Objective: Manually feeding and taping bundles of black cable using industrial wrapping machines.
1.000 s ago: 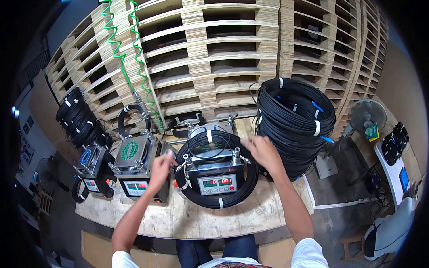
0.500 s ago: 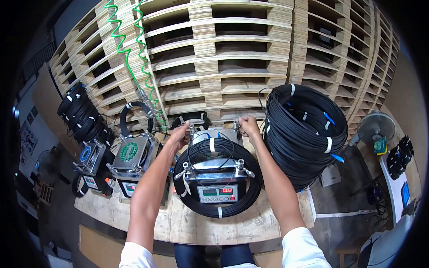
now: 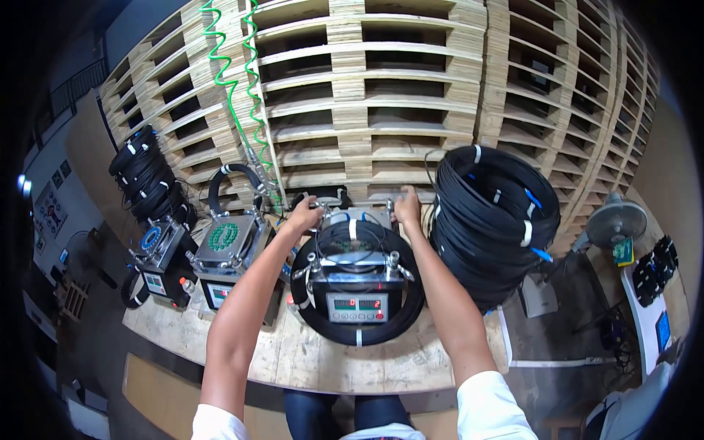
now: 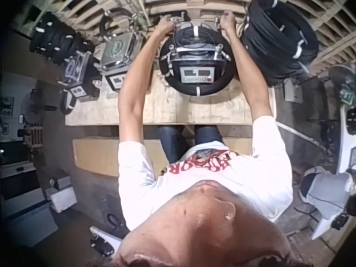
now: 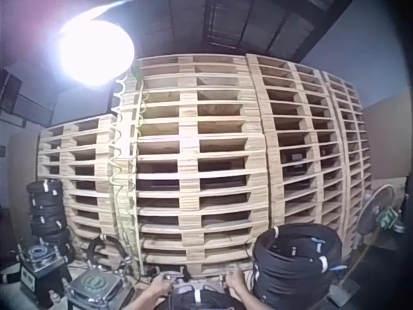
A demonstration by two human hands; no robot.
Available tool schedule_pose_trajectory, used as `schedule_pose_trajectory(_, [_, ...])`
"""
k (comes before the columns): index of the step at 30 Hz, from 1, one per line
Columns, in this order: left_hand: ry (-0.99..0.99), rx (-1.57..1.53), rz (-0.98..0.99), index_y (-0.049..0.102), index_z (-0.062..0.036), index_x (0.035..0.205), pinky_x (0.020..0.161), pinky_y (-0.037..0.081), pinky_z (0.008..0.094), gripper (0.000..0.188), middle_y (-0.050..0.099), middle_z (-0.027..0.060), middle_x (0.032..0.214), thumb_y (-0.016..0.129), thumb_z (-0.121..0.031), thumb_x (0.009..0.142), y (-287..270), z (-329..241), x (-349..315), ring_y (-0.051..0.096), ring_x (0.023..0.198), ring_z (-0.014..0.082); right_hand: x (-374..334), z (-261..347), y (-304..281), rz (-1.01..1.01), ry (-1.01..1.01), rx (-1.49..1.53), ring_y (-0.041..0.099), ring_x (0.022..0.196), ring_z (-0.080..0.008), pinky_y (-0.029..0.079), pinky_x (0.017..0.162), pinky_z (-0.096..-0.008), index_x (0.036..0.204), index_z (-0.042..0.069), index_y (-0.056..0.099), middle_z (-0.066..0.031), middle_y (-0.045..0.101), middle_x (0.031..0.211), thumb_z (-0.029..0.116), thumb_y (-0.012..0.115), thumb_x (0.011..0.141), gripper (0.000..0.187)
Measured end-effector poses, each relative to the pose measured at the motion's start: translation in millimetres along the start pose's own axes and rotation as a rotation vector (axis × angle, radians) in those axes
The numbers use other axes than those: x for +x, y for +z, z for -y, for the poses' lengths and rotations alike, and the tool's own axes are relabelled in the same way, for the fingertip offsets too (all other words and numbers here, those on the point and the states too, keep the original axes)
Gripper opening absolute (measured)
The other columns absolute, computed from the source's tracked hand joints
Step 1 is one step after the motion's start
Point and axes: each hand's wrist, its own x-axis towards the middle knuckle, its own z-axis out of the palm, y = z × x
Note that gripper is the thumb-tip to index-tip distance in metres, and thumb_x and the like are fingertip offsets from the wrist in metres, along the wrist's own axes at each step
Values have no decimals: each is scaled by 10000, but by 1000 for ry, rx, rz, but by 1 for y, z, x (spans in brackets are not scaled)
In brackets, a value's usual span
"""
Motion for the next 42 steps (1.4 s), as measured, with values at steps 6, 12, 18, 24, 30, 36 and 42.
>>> schedule_pose_trajectory(6, [240,100,-346,508,-32,1372,733,513,332,507,668,144,1107,564,-339,973,-28,41,5,649,859,187,-64,46,14,340,-159,-57,583,594,-120,463,503,-239,1315,128,545,-79,616,795,319,477,1029,351])
schedule_pose_trajectory(12, [89,-141,-309,596,-16,1266,698,522,316,350,702,118,997,549,-197,970,8,34,-15,661,773,170,-66,13,-8,-16,-357,-252,627,857,-259,505,784,-371,1225,45,586,-164,662,1079,313,423,1031,368])
schedule_pose_trajectory(18, [217,191,-317,638,-88,1229,964,477,454,358,668,230,1149,549,-182,895,-4,52,-16,612,1124,408,-87,25,12,-38,-232,-447,571,1119,-452,464,926,-519,1221,100,544,-232,618,1203,394,300,1024,430])
schedule_pose_trajectory(24, [99,110,-8,579,-44,1300,970,475,391,498,645,213,1235,563,-87,804,-1,39,14,614,1167,342,-45,-2,-1,20,-386,-503,566,1142,-439,439,988,-480,1172,20,592,-257,623,1182,369,332,1025,459])
schedule_pose_trajectory(30, [59,129,-318,591,-6,1266,890,483,377,468,678,233,1084,566,-289,895,13,39,4,645,1044,323,-46,14,5,158,-359,-623,610,1081,-433,472,918,-437,1148,-21,585,-281,645,1103,267,452,996,352])
schedule_pose_trajectory(36, [-18,184,-275,630,-74,1258,1032,410,502,621,608,244,1278,391,-543,930,-2,12,-28,544,1228,429,-83,44,16,-15,-224,-538,613,1045,-470,484,902,-539,1211,96,576,-277,662,1061,407,365,999,432])
schedule_pose_trajectory(42, [-68,211,-295,639,-120,1266,1030,415,506,605,611,222,1289,388,-553,926,-3,-1,-44,550,1231,412,-107,71,11,-88,-95,-567,610,1049,-480,479,922,-542,1179,51,631,-293,655,1096,467,288,1014,564])
